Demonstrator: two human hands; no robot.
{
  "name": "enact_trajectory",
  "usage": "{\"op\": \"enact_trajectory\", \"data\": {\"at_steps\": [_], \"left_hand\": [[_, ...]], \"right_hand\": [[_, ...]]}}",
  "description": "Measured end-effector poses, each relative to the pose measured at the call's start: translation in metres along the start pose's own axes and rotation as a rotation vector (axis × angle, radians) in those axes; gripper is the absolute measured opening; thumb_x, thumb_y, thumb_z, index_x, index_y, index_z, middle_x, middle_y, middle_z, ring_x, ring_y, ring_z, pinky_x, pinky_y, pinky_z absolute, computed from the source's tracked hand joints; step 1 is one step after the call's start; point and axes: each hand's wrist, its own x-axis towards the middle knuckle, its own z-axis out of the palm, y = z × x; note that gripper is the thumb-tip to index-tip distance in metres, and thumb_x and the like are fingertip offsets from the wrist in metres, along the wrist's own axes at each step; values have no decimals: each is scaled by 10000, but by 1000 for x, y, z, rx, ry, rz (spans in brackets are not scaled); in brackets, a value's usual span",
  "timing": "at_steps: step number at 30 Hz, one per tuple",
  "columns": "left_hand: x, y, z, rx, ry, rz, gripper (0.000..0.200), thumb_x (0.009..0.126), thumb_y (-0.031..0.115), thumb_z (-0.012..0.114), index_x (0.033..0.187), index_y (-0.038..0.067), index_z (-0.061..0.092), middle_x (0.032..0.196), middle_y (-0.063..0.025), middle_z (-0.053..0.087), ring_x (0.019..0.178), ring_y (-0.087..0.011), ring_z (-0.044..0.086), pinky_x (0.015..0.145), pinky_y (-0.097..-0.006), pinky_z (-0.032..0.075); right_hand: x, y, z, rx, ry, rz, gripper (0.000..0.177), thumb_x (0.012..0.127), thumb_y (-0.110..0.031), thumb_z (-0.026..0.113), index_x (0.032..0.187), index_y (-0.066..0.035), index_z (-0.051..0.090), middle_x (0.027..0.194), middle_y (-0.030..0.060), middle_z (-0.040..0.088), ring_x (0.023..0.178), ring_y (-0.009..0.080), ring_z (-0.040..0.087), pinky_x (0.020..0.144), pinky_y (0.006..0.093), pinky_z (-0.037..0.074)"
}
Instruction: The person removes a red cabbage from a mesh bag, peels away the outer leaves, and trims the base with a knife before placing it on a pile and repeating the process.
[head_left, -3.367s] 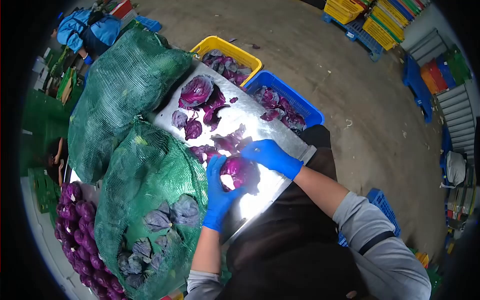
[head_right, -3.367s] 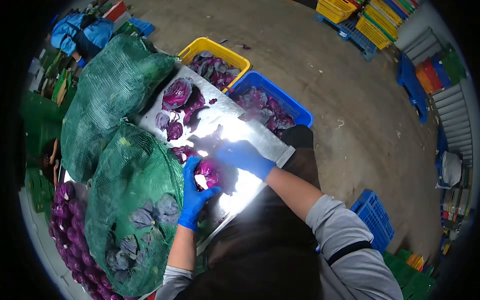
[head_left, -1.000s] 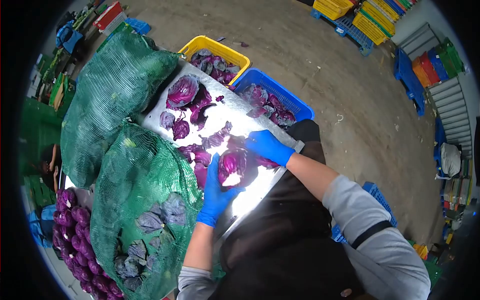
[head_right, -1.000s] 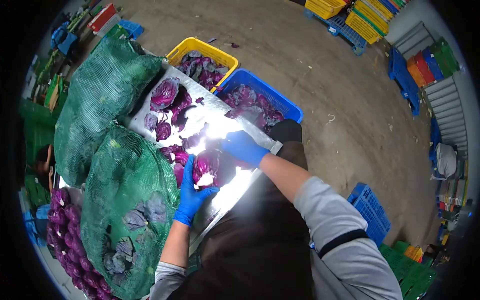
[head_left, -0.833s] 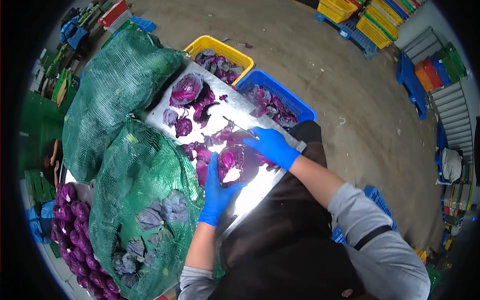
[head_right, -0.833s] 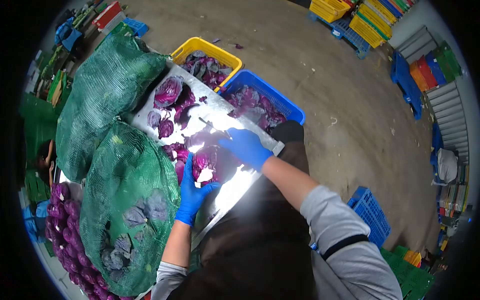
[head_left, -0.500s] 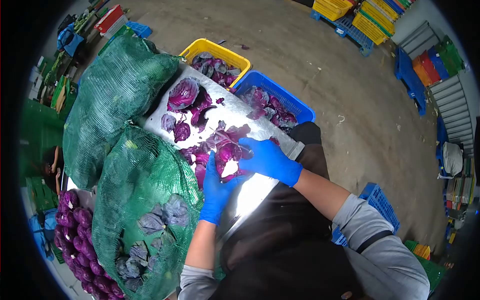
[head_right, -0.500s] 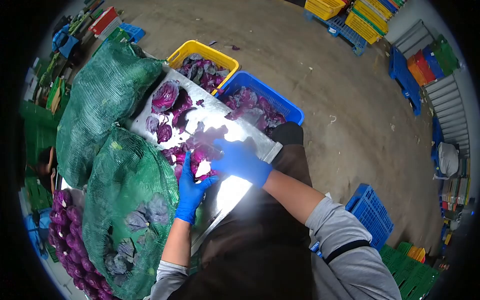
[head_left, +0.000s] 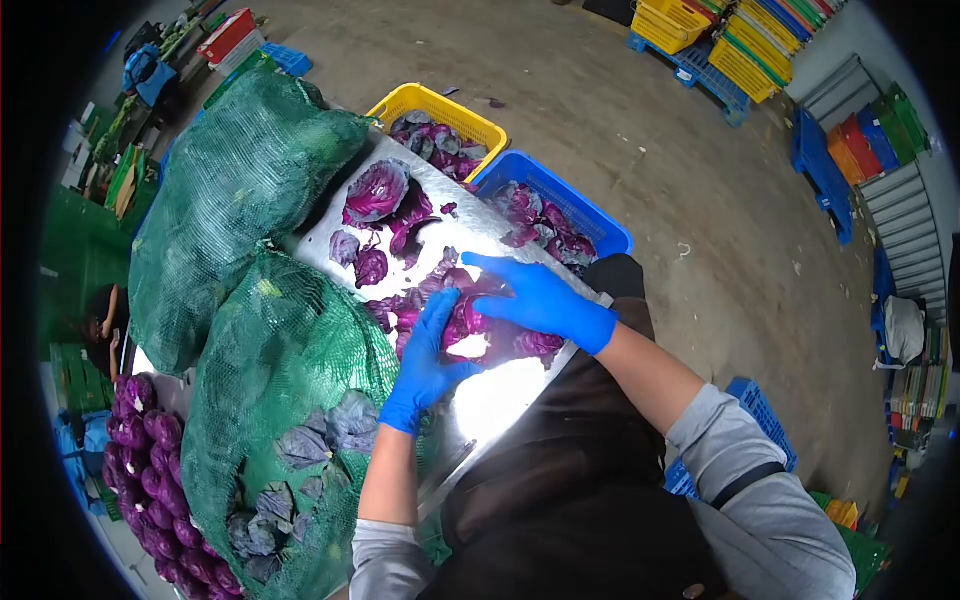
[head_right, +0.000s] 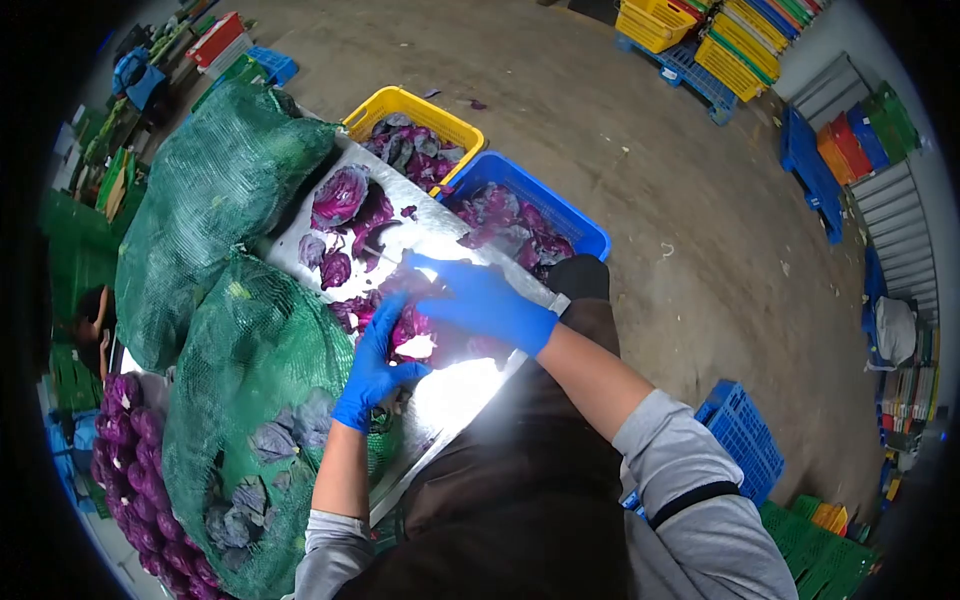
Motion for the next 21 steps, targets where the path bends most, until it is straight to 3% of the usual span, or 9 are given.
{"op": "enact_trajectory", "data": {"at_steps": [2,4,6,7,10,12,15,18,21], "left_hand": [[8,4,-4,272,162,114,908,570,75,802,1367,67,367,1349,-142,417,1261,-287,402,1068,-367,325],[-8,2,16,108,306,39,800,622,7,752,1334,32,388,1314,-139,435,1226,-271,430,1046,-360,345],[-30,-13,48,-474,677,-157,787,664,-10,738,1347,-9,348,1306,-142,432,1202,-254,441,1035,-362,352],[-44,-44,61,-99,620,-101,817,715,21,734,1391,-22,275,1291,-149,458,1194,-237,448,1038,-367,345],[-25,0,78,58,661,-155,955,697,215,783,1422,-10,203,1416,-193,285,1312,-278,290,1083,-388,265],[-3,24,51,-82,546,-233,1053,692,348,776,1418,-52,126,1472,-226,136,1376,-323,148,1120,-406,157],[25,1,24,162,345,-161,1111,624,362,816,1427,-12,146,1464,-236,153,1373,-342,166,1118,-413,185],[35,6,21,136,335,-119,1139,577,362,843,1417,-12,171,1463,-236,157,1372,-344,168,1116,-417,191],[31,1,35,80,499,-118,1150,544,347,861,1400,-28,191,1461,-237,159,1372,-339,168,1115,-413,189]], "right_hand": [[5,-2,-2,67,-77,106,547,832,-299,655,1313,-107,478,1183,152,577,1069,254,578,918,358,444],[10,-14,-9,139,-165,208,551,843,-298,649,1327,-107,464,1238,146,549,1118,247,551,952,352,423],[8,-47,-23,109,-180,259,575,820,-323,673,1318,-113,477,1237,145,549,1135,240,540,953,338,422],[2,-41,-12,91,-111,281,572,795,-348,698,1277,-104,508,1244,140,547,1120,240,552,935,338,437],[5,-63,-6,288,-21,387,540,777,-362,715,1207,-85,542,1202,124,576,1086,243,573,914,344,452],[3,-46,11,-35,88,264,540,754,-386,737,1131,-46,556,1107,127,615,1009,231,606,860,341,474],[4,-48,2,139,83,653,582,722,-435,759,1045,9,564,939,133,635,855,194,620,753,332,485],[-5,-32,-13,28,-132,665,641,766,-547,650,1130,-26,568,1035,159,616,972,273,603,816,367,468],[-5,-35,-22,-79,-93,523,742,769,-562,633,1287,-56,472,1097,157,617,1031,262,592,882,366,436]]}}
